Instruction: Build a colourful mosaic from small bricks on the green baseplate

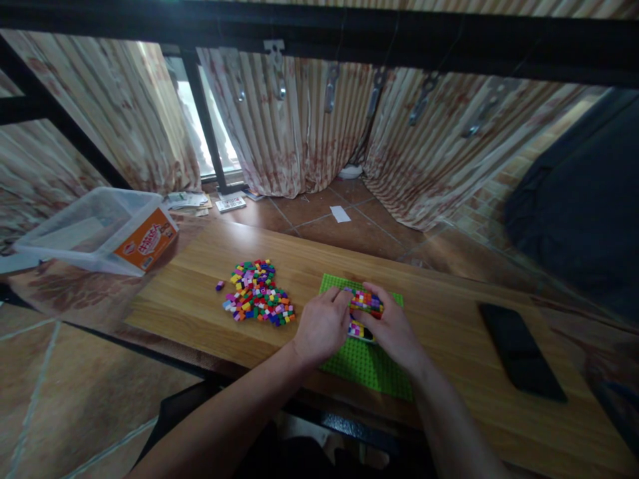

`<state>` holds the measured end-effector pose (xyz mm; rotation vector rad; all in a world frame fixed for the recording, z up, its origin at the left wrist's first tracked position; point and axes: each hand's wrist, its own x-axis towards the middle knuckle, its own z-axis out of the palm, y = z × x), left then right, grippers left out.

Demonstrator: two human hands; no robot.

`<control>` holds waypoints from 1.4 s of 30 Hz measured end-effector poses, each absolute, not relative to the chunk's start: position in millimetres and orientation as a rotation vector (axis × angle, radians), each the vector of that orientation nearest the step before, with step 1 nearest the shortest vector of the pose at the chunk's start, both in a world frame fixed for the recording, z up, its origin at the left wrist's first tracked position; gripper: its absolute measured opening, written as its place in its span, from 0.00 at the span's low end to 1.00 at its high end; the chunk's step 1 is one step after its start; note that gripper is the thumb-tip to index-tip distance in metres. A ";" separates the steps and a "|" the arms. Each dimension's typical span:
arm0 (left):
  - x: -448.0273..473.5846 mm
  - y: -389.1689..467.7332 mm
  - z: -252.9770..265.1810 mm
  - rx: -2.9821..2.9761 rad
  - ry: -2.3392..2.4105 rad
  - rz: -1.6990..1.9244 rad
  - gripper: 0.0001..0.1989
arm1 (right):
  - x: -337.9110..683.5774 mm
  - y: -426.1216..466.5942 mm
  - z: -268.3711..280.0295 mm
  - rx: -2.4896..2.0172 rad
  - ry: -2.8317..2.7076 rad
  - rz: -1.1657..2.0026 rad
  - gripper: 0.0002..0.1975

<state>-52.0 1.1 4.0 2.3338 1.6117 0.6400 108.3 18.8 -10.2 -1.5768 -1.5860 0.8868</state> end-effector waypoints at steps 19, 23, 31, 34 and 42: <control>-50.2 3.1 0.0 2.305 1.602 0.669 0.12 | 111.1 15.3 -9.1 -1.537 -1.679 0.876 0.29; -50.1 2.1 1.4 2.294 1.600 0.681 0.13 | 110.3 15.9 -10.3 -1.545 -1.683 0.835 0.29; -53.0 2.5 3.3 2.235 1.567 0.733 0.13 | 110.6 20.8 -15.0 -1.552 -1.589 0.921 0.28; -53.0 3.2 2.5 2.221 1.576 0.723 0.14 | 111.0 21.9 -16.8 -1.549 -1.560 0.959 0.28; -51.8 3.3 2.6 2.239 1.597 0.693 0.15 | 106.6 22.0 -15.5 -1.614 -1.446 1.015 0.29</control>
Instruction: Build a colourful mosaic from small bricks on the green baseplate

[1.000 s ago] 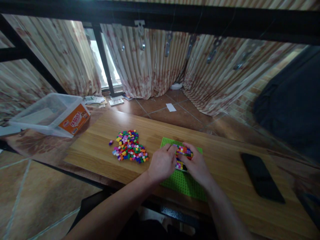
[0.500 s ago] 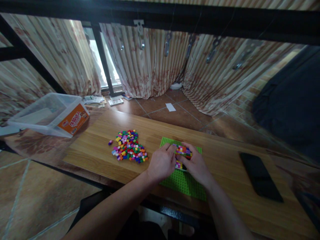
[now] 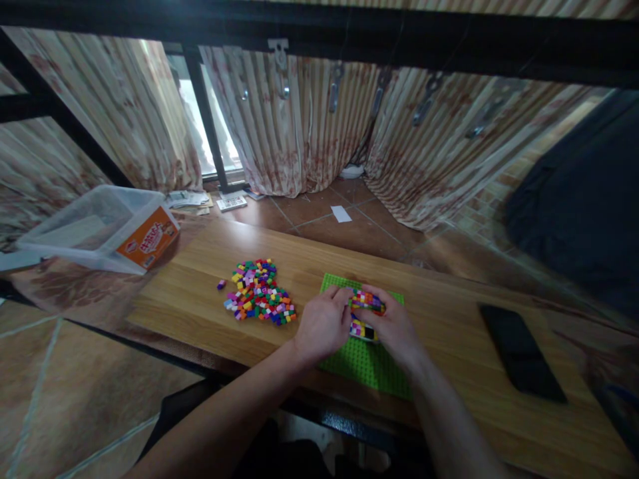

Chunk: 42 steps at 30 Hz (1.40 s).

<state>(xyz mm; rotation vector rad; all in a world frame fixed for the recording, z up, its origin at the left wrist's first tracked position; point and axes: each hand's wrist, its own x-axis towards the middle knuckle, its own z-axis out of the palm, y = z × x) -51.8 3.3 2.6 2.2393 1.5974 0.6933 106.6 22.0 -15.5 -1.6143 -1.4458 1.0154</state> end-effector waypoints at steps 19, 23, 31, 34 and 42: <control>-73.3 16.3 10.5 2.136 1.530 0.712 0.14 | 112.8 17.4 -16.1 -1.546 -1.442 1.084 0.29; -120.7 35.4 25.0 2.155 1.464 0.477 0.13 | 115.3 18.7 -11.8 -1.598 -1.328 1.105 0.29; -172.6 42.6 31.0 2.194 1.552 0.067 0.11 | 119.1 23.5 -21.2 -1.608 -1.402 0.921 0.23; -171.7 40.6 32.8 2.205 1.573 0.037 0.09 | 119.7 23.4 -22.8 -1.613 -1.440 0.887 0.22; -153.8 36.0 34.0 2.288 1.696 -0.068 0.05 | 120.4 24.7 -21.9 -1.635 -1.472 0.899 0.24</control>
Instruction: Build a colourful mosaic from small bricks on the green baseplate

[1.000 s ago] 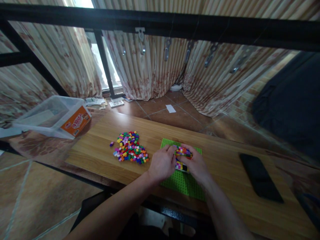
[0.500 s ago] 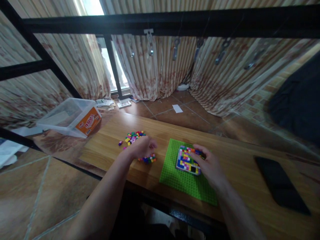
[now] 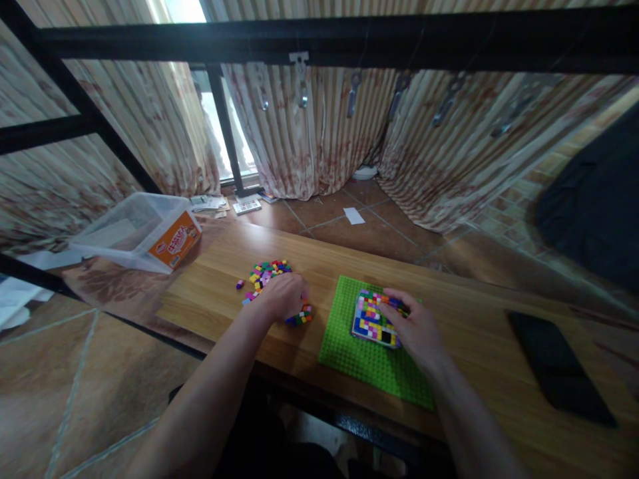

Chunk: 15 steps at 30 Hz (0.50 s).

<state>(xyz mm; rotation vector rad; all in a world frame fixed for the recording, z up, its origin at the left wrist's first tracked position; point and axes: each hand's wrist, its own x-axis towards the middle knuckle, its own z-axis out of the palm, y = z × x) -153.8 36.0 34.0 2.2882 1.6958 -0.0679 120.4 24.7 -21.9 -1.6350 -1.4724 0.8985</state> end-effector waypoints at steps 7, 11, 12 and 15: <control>-149.9 37.8 30.1 2.350 1.661 0.075 0.08 | 117.7 24.1 -17.3 -1.635 -1.440 0.915 0.23; -138.4 37.9 30.9 2.285 1.519 0.308 0.09 | 115.9 24.9 -16.6 -1.627 -1.407 0.921 0.23; -133.7 37.2 31.1 2.268 1.450 0.357 0.08 | 115.8 25.2 -17.0 -1.625 -1.405 0.921 0.23; -117.4 33.4 30.2 2.224 1.250 0.460 0.06 | 116.4 25.8 -19.3 -1.623 -1.421 0.904 0.23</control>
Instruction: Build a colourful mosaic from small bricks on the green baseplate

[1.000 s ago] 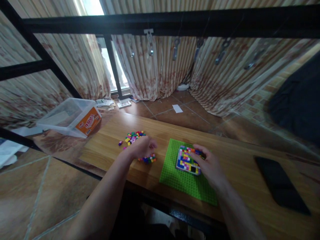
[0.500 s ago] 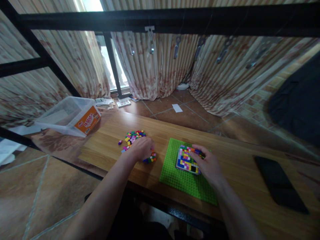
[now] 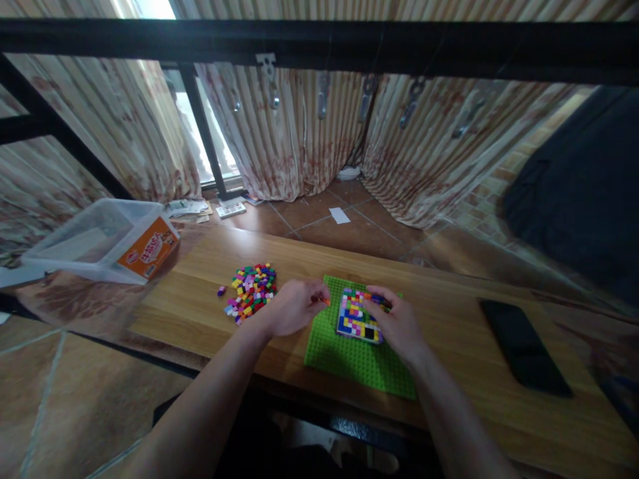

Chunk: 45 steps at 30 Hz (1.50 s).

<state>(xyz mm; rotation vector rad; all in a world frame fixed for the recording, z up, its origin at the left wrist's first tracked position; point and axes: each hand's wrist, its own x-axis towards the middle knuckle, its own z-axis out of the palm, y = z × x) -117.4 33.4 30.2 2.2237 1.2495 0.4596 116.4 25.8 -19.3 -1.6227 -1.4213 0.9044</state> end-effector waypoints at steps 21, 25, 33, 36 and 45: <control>-78.9 26.3 12.9 2.159 1.110 0.811 0.05 | 112.2 22.8 -15.5 -1.571 -1.508 0.885 0.26; -78.4 26.5 11.8 2.126 1.131 0.820 0.04 | 102.5 19.2 -14.5 -1.607 -1.547 0.808 0.28; -77.4 26.8 9.8 2.094 1.138 0.834 0.05 | 94.4 19.2 -12.2 -1.712 -1.555 0.742 0.28; -77.2 26.3 9.9 2.075 1.148 0.836 0.05 | 94.0 18.4 -10.8 -1.710 -1.551 0.746 0.28; -78.3 27.1 9.3 1.945 1.163 0.866 0.05 | 92.0 16.9 -12.7 -1.658 -1.519 0.730 0.26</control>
